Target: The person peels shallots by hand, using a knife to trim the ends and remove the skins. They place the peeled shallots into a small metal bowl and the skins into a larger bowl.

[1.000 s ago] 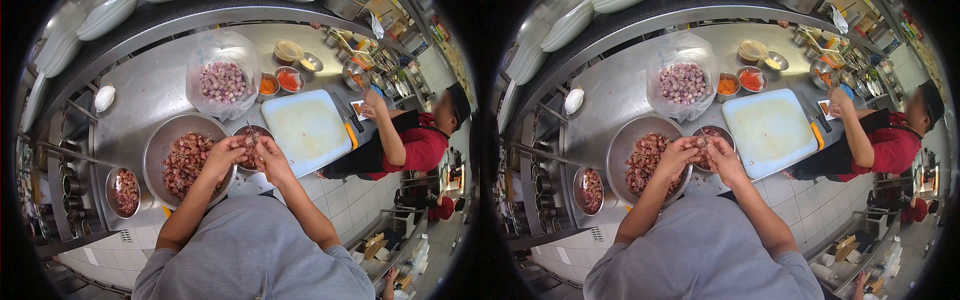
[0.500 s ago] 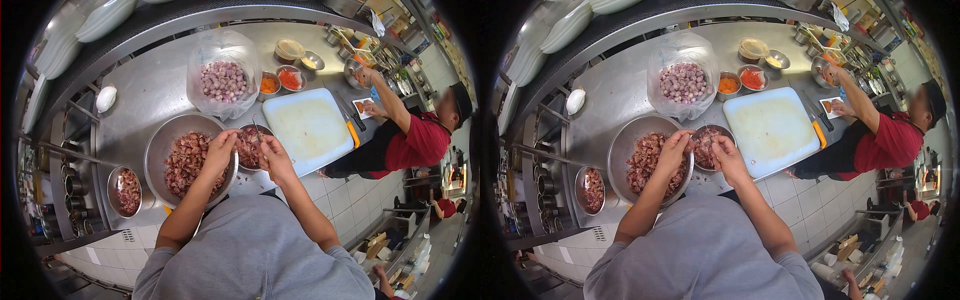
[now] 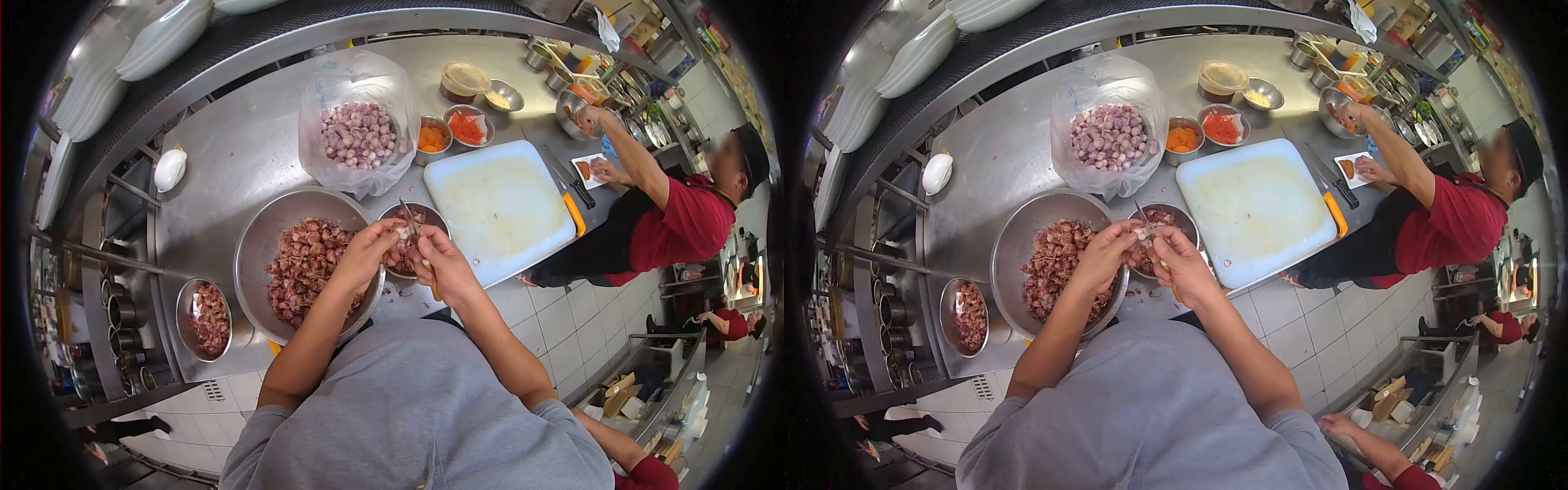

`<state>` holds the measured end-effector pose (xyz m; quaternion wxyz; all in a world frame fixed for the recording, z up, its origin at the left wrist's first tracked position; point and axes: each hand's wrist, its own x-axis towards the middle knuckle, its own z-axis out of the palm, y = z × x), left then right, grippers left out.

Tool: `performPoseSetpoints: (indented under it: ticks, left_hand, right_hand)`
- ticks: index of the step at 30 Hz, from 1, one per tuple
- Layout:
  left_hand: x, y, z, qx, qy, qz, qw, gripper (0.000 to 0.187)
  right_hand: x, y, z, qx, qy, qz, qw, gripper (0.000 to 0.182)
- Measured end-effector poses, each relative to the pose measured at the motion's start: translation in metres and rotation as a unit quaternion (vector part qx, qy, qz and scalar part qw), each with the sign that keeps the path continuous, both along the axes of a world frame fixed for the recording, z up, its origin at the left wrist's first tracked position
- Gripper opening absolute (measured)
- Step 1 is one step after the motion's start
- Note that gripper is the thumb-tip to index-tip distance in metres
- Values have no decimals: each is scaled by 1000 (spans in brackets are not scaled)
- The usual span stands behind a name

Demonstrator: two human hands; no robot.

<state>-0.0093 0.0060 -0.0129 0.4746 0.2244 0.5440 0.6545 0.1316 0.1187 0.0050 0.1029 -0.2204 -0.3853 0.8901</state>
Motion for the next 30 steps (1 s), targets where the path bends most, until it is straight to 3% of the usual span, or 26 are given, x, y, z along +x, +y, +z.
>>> performPoseSetpoints:
  ticks: [2, 8, 13, 15, 18, 19, 21, 30]
  left_hand:
    - [2, -3, -1, 51, -109, -7, 993, 28]
    - [4, -6, 2, 124, -229, -7, 965, 31]
    - [7, -5, 11, 129, -239, 18, 962, 32]
    - [7, -3, 10, 108, -242, 43, 963, 33]
    - [6, -2, 4, 93, -209, 45, 972, 34]
    - [7, -2, 3, 83, -197, 53, 975, 34]
    - [8, -2, 4, 73, -185, 62, 978, 34]
    - [12, -3, 3, 82, -115, 70, 988, 28]
  right_hand:
    - [-2, 0, 1, 7, 5, 4, 1000, 18]
    - [-4, 4, 3, 28, 1, -21, 999, 18]
    - [-3, 4, 0, 65, -15, -28, 997, 29]
    - [-3, -1, 5, 126, -74, -51, 988, 50]
    - [-1, -2, 8, 178, -56, -39, 982, 56]
    - [-1, 0, 4, 178, -56, -40, 982, 56]
    - [-1, 5, -6, 303, -21, 36, 952, 54]
    - [1, 1, -2, 508, -21, 12, 861, 50]
